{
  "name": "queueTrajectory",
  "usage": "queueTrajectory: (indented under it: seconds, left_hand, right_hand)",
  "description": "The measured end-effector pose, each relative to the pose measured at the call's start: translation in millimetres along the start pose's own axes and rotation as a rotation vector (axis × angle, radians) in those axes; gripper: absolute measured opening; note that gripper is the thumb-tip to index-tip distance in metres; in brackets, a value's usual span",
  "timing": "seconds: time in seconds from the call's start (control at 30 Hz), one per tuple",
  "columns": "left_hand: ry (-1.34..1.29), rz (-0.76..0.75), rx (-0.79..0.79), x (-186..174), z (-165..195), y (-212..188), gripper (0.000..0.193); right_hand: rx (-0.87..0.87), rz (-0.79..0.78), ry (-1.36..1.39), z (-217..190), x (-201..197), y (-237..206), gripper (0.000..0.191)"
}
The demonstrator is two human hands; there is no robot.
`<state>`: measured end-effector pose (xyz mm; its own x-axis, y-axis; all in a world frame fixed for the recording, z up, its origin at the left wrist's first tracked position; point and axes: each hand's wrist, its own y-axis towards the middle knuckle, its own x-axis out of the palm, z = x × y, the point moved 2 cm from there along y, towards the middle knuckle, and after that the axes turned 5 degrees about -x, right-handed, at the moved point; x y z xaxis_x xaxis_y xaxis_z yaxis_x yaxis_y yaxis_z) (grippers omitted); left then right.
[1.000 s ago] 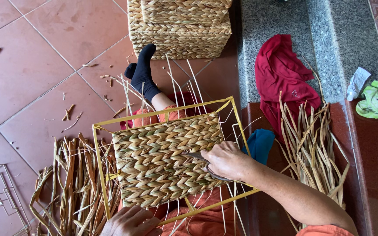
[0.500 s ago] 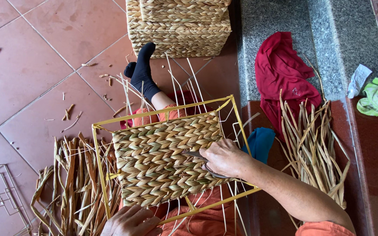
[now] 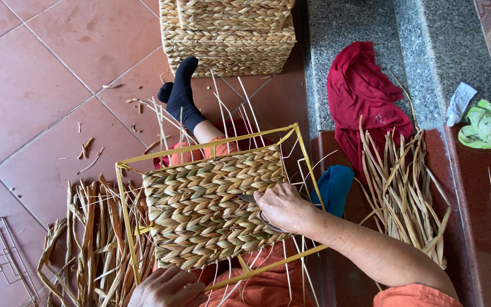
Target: The person sits on the floor weaving a water hyacinth panel onto a yellow metal basket frame. They tuck and tighten woven strands, trim excess material with scissors, rotate the frame to work different sides, and bend protruding sticks over the frame edges.
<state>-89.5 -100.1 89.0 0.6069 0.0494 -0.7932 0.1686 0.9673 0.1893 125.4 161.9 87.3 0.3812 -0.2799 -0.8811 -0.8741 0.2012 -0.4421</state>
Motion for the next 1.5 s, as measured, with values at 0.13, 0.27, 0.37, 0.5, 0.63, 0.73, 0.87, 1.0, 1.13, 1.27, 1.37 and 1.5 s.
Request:
queueTrajectory:
  seconds: [0.13,0.27,0.37,0.5,0.63,0.73,0.87,1.0,1.13,1.27,1.37,1.5]
  left_hand:
    - [-0.038,-0.009,-0.025,-3,1,-1,0.025]
    - [-0.053,-0.032,-0.051,-5,0,-1,0.028]
    - [-0.055,-0.037,-0.051,-5,0,-1,0.028]
    - [-0.040,-0.043,-0.029,-5,0,-1,0.027]
    - [-0.062,-0.038,-0.036,-6,1,1,0.027]
    - [-0.058,-0.035,-0.042,-7,2,3,0.027]
    - [-0.047,-0.018,-0.031,-8,3,4,0.026]
    - [-0.039,-0.016,-0.068,-7,6,3,0.027]
    - [-0.034,-0.006,-0.052,-7,8,4,0.025]
    - [-0.033,0.006,-0.044,-11,9,6,0.023]
    - [-0.041,0.006,-0.062,-13,11,7,0.024]
    - [-0.038,0.012,-0.035,-14,12,9,0.024]
  right_hand:
    - [0.031,-0.036,0.051,-2,-10,-8,0.041]
    - [0.119,-0.086,0.115,1,-21,-22,0.047]
    - [-0.009,0.240,0.039,-1,-31,-27,0.042]
    - [0.088,0.072,0.070,2,-27,-23,0.044]
    - [0.067,0.097,0.045,2,-22,-19,0.043]
    - [0.045,0.032,0.006,3,-14,-16,0.042]
    - [-0.027,-0.045,-0.107,5,-1,-5,0.042]
    - [-0.023,-0.011,-0.217,1,5,-1,0.047]
    - [0.005,-0.072,-0.138,-2,-5,-6,0.046]
    - [0.105,-0.091,0.054,2,-27,-12,0.026]
    - [-0.011,0.082,0.099,-8,-40,-21,0.030]
    - [0.027,-0.068,0.100,-13,-39,-20,0.019]
